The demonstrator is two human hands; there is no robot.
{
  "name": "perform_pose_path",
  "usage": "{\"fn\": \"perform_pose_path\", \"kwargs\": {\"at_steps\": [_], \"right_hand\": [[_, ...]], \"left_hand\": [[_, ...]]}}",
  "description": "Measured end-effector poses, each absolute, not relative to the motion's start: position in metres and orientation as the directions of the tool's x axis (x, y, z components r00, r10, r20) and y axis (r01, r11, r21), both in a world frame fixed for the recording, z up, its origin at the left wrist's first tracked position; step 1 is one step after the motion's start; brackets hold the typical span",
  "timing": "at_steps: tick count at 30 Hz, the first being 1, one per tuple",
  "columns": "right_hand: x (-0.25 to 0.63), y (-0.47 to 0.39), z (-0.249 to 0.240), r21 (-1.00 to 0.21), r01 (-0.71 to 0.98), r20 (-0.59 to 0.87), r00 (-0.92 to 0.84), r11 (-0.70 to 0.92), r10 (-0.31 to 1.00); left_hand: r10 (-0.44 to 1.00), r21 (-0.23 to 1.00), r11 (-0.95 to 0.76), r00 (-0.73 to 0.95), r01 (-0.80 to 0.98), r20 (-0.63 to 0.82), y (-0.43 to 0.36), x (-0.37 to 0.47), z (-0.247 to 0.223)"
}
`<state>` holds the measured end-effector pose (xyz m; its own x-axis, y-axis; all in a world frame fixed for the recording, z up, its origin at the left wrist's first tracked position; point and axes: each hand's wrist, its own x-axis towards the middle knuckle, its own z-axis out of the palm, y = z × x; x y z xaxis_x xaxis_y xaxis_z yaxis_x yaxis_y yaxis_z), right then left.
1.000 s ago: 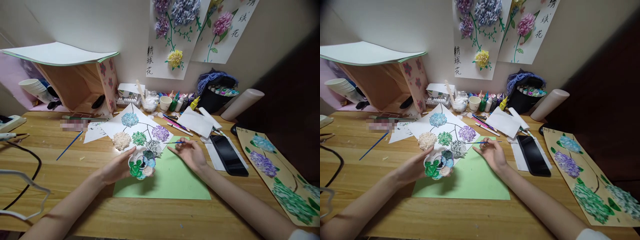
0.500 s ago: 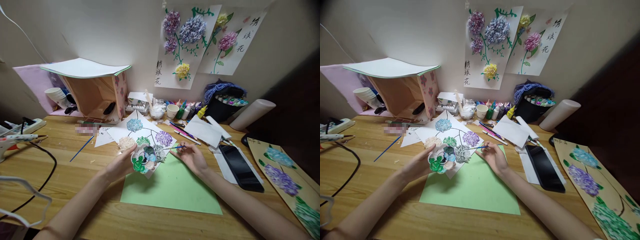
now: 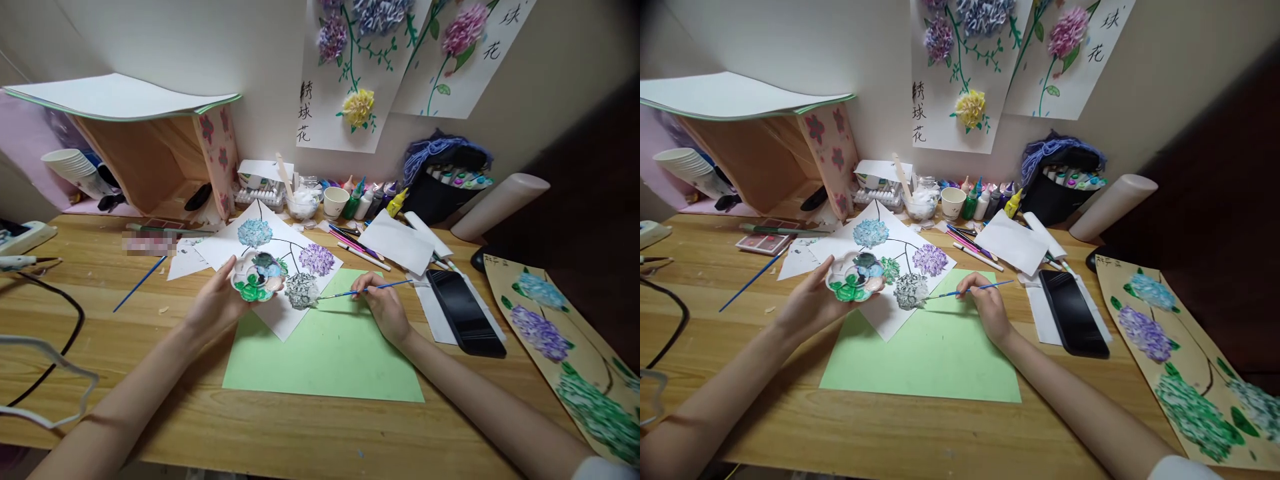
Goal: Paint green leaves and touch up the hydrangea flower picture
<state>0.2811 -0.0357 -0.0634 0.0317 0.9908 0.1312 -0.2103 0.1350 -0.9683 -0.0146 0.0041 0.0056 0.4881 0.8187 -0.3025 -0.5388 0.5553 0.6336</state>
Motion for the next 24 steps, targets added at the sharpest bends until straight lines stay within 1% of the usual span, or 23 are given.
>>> {"fn": "perform_pose_path", "kwargs": {"at_steps": [3, 6, 12, 16, 20, 24], "right_hand": [[0.2823, -0.0379, -0.0661, -0.971, -0.131, 0.196, 0.033, 0.199, 0.980], [0.2822, -0.0394, -0.0668, -0.971, -0.088, 0.223, 0.008, 0.223, 0.975], [0.2786, -0.0400, -0.0606, -0.980, 0.014, 0.199, -0.026, 0.200, 0.980], [0.2777, -0.0398, -0.0584, -0.979, 0.049, 0.198, -0.031, 0.199, 0.980], [0.2794, -0.0396, -0.0607, -0.978, 0.042, 0.203, -0.010, 0.203, 0.979], [0.2811, -0.0394, -0.0642, -0.977, -0.036, 0.209, 0.028, 0.210, 0.977]], "left_hand": [[0.840, 0.637, 0.534, 0.429, -0.556, -0.331, 0.0041, -0.0122, 0.0088], [0.843, 0.633, 0.532, 0.417, -0.562, -0.338, 0.0036, -0.0104, 0.0096], [0.838, 0.632, 0.543, 0.412, -0.553, -0.359, 0.0008, -0.0075, 0.0103], [0.840, 0.632, 0.539, 0.409, -0.557, -0.356, -0.0003, -0.0044, 0.0135], [0.842, 0.643, 0.535, 0.412, -0.548, -0.349, -0.0004, -0.0044, 0.0140], [0.847, 0.652, 0.523, 0.419, -0.549, -0.327, -0.0002, -0.0068, 0.0110]]}}
